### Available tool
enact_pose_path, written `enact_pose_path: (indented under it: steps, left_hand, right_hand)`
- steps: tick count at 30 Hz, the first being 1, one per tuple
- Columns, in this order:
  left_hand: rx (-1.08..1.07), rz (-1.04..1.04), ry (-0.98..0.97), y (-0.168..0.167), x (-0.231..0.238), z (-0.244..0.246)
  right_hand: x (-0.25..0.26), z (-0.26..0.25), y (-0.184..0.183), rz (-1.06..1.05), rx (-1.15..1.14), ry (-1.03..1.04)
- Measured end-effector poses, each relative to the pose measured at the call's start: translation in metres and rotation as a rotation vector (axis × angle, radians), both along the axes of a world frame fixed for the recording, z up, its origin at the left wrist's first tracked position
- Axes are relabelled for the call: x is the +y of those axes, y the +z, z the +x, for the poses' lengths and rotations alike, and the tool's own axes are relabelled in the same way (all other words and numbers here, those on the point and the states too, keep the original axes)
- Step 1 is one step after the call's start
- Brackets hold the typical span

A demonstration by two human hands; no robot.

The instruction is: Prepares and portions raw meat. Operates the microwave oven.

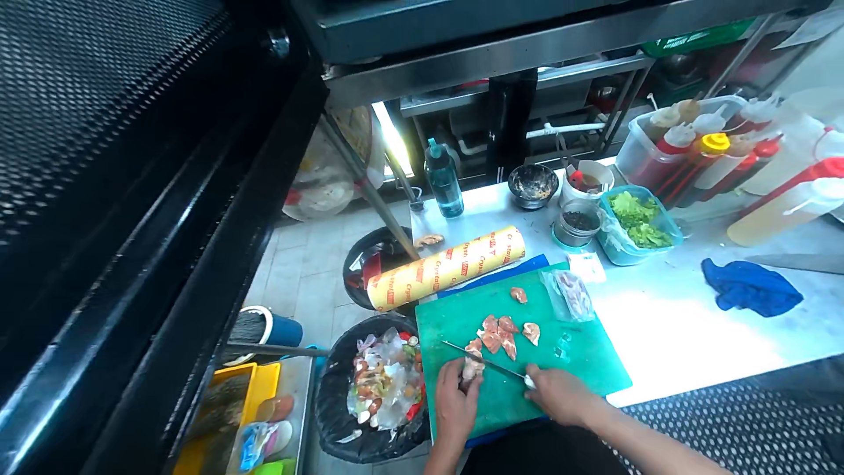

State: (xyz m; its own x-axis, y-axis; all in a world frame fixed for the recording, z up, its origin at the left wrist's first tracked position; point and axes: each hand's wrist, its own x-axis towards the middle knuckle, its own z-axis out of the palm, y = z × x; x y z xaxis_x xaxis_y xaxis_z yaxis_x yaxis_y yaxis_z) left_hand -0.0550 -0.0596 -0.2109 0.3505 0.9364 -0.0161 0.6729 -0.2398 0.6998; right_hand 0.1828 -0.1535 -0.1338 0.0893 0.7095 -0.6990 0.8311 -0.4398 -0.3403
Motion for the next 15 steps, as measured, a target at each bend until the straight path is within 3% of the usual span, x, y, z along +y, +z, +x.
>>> enact_pose_path:
  steps: [4, 10, 12, 15]
  left_hand:
    - [-0.023, -0.149, 0.072, 0.010, -0.004, -0.014]
    - [0.325, -0.096, -0.222, 0.017, 0.021, 0.011]
    - [0.366, -0.207, -0.161, 0.024, 0.031, 0.020]
    - [0.180, -0.418, 0.082, 0.025, 0.037, 0.018]
  right_hand:
    - [-0.027, 0.017, 0.007, 0.003, -0.008, -0.111]
    - [-0.037, 0.014, 0.006, 0.008, 0.036, -0.163]
    - [-0.038, 0.014, 0.006, 0.007, 0.047, -0.157]
    - [-0.046, 0.016, 0.007, 0.011, 0.069, -0.125]
